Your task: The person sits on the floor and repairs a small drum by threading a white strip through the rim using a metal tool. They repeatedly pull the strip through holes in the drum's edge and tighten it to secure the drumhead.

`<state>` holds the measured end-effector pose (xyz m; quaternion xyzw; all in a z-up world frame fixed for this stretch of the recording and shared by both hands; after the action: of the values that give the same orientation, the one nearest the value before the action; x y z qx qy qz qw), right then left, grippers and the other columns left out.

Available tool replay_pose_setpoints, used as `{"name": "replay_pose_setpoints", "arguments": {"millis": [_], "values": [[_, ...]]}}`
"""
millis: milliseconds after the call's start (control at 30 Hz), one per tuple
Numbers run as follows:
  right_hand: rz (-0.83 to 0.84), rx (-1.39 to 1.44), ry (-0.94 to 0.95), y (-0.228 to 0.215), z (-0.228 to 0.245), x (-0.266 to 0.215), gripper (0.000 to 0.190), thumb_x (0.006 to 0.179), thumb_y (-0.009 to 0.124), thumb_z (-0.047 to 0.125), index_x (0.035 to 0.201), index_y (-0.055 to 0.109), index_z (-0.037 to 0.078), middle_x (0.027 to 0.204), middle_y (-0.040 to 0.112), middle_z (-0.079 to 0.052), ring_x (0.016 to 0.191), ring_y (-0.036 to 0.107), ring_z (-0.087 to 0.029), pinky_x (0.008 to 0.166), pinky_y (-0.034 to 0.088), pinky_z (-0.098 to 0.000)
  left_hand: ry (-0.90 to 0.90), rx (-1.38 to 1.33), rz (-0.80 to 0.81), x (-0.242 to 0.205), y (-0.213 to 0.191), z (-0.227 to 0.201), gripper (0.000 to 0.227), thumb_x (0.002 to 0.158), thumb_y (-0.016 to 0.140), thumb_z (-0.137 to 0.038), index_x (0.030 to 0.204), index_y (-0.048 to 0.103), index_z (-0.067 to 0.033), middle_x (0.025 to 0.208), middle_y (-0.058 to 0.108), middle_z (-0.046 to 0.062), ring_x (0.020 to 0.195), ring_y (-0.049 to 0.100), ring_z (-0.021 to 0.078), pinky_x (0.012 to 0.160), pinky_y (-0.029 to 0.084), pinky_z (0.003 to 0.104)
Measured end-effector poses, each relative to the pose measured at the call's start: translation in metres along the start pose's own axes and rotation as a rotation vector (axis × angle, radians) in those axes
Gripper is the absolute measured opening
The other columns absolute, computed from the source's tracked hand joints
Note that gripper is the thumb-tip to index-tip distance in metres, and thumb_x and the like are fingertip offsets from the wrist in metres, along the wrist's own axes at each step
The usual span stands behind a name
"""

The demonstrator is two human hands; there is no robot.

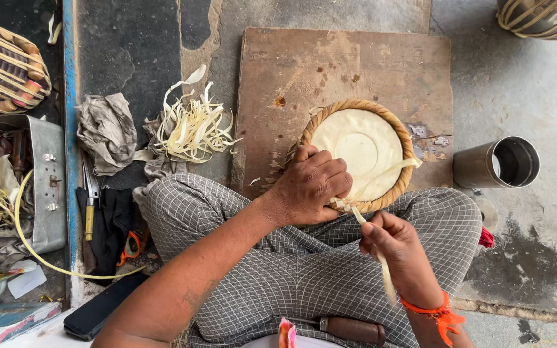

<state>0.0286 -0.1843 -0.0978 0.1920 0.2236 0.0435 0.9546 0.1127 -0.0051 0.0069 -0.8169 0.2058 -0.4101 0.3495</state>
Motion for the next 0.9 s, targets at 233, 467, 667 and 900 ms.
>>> {"name": "replay_pose_setpoints", "arguments": {"millis": [233,467,667,900], "values": [[-0.081,-0.141,-0.019,0.011,0.01,-0.009,0.024,0.097,0.069,0.021,0.082,0.065,0.002,0.069,0.062,-0.002,0.064,0.057,-0.01,0.061,0.046,-0.0264,-0.014,-0.005,0.036,-0.004,0.004,0.001,0.043,0.067,0.088,-0.026,0.096,0.056,-0.0193,0.099,0.057,-0.003,0.099,0.057,0.0178,0.099,0.034,0.041],[-0.166,-0.436,-0.06,0.022,0.03,-0.015,0.026,0.095,0.069,0.026,0.087,0.068,0.002,0.07,0.066,-0.002,0.064,0.057,-0.008,0.059,0.044,-0.0239,0.014,-0.015,-0.015,-0.006,-0.002,-0.002,0.045,0.072,0.087,-0.028,0.106,0.058,-0.0185,0.106,0.058,0.0,0.104,0.057,0.0192,0.099,0.034,0.042],[-0.174,-0.564,0.061,0.012,0.026,-0.041,0.023,0.09,0.072,0.022,0.093,0.072,0.0,0.074,0.065,-0.001,0.069,0.059,-0.009,0.062,0.051,-0.0263,-0.01,-0.133,-0.04,-0.006,-0.009,-0.012,0.058,0.078,0.085,-0.039,0.126,0.059,-0.0185,0.116,0.054,0.0,0.113,0.05,0.0206,0.103,0.032,0.042],[-0.154,-0.411,0.09,0.006,0.017,-0.073,0.024,0.095,0.067,0.021,0.098,0.07,-0.003,0.079,0.068,-0.007,0.071,0.062,-0.014,0.064,0.053,-0.0305,0.087,0.033,-0.058,-0.038,0.001,-0.086,0.032,0.111,0.07,-0.035,0.137,0.066,-0.0164,0.119,0.057,-0.003,0.112,0.053,0.015,0.103,0.036,0.04]]}}
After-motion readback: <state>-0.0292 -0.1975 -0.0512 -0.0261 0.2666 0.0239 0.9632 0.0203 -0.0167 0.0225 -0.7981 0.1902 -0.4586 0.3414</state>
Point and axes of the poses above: each hand's wrist, its own x-axis towards the middle knuckle, its own y-axis out of the palm, z = x × y, the point moved 8 cm from there along x, towards the middle knuckle
